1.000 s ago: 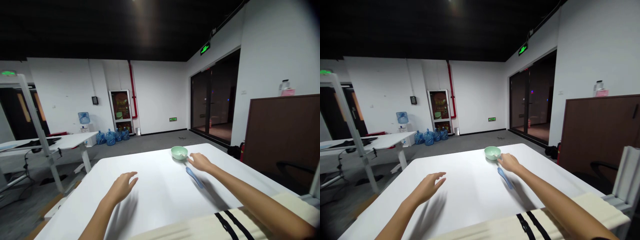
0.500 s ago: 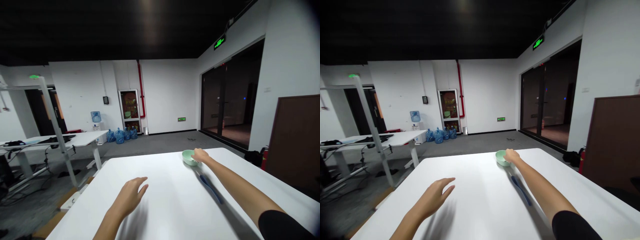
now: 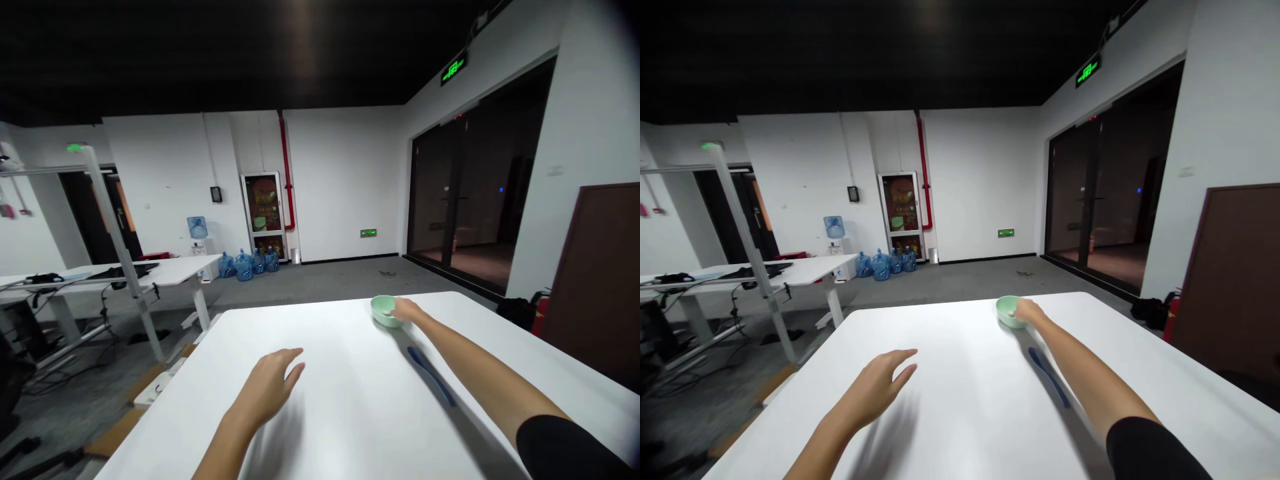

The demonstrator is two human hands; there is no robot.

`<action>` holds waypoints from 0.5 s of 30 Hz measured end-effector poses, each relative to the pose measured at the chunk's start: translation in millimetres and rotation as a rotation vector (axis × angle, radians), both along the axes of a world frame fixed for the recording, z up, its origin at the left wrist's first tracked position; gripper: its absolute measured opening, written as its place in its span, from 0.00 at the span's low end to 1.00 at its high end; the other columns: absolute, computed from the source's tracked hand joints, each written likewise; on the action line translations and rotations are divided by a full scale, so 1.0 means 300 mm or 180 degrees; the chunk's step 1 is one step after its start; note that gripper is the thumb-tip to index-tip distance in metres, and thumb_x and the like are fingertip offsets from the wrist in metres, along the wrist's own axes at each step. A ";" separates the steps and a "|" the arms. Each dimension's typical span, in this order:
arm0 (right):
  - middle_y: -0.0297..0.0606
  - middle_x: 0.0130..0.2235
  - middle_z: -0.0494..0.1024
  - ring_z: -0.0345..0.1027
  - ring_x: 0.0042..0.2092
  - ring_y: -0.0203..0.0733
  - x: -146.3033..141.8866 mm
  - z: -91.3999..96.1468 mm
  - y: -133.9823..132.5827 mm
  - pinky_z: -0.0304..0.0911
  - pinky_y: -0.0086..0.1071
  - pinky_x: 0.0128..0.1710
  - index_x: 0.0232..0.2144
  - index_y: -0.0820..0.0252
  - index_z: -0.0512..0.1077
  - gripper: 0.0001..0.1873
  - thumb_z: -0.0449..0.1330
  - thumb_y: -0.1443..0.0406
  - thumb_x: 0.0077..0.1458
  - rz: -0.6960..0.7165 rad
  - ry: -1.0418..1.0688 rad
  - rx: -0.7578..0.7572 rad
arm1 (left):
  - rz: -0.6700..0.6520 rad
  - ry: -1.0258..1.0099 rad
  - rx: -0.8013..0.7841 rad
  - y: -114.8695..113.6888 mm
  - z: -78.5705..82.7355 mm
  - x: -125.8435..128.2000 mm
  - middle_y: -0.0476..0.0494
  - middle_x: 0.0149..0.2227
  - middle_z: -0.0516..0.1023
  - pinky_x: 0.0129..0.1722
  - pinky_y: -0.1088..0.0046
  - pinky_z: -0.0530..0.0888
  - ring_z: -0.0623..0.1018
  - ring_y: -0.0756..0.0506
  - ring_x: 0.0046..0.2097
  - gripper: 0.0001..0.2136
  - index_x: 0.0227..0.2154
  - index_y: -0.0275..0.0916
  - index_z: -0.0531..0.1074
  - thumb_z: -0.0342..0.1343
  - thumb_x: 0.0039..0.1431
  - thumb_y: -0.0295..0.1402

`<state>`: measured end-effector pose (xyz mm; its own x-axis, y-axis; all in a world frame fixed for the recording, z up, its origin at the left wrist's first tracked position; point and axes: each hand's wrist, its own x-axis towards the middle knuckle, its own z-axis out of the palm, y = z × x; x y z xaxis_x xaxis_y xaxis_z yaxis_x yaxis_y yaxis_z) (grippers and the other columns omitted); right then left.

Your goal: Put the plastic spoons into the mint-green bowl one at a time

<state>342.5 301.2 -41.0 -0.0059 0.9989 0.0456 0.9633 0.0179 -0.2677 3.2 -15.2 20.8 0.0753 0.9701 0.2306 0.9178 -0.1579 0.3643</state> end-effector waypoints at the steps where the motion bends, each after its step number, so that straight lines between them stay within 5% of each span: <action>1: 0.54 0.46 0.77 0.73 0.44 0.53 0.001 0.017 -0.014 0.63 0.32 0.36 0.43 0.67 0.75 0.21 0.62 0.58 0.50 0.0017 -0.0044 0.0004 | 0.0001 0.0005 0.0005 0.002 -0.002 0.000 0.47 0.57 0.74 0.55 0.64 0.68 0.72 0.41 0.58 0.22 0.56 0.47 0.69 0.42 0.65 0.48; 4: 0.52 0.43 0.79 0.73 0.41 0.48 0.011 0.078 -0.079 0.60 0.29 0.33 0.40 0.67 0.76 0.19 0.59 0.57 0.53 0.0122 -0.0163 -0.0006 | -0.0028 0.0017 0.0020 0.010 -0.009 -0.003 0.45 0.56 0.74 0.55 0.63 0.68 0.73 0.40 0.57 0.23 0.55 0.46 0.70 0.42 0.65 0.48; 9: 0.46 0.27 0.79 0.72 0.31 0.41 0.067 0.170 -0.240 0.59 0.27 0.30 0.20 0.66 0.77 0.19 0.56 0.58 0.54 0.0504 -0.0033 -0.0158 | -0.0084 0.0038 0.0007 0.018 -0.020 -0.006 0.43 0.56 0.74 0.54 0.62 0.68 0.72 0.39 0.57 0.23 0.55 0.45 0.70 0.42 0.65 0.48; 15: 0.46 0.25 0.79 0.67 0.23 0.35 0.158 0.181 -0.413 0.61 0.27 0.25 0.16 0.67 0.75 0.18 0.56 0.60 0.50 0.0535 0.0287 -0.0427 | -0.0062 0.0119 0.0007 0.020 -0.034 -0.008 0.41 0.57 0.74 0.54 0.62 0.69 0.72 0.38 0.58 0.25 0.55 0.43 0.70 0.42 0.64 0.50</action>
<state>389.8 177.2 13.3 -0.1747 0.9814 -0.0797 0.9218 0.1345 -0.3635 0.7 -9.1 10.6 0.1028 0.9679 0.2295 0.9275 -0.1766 0.3294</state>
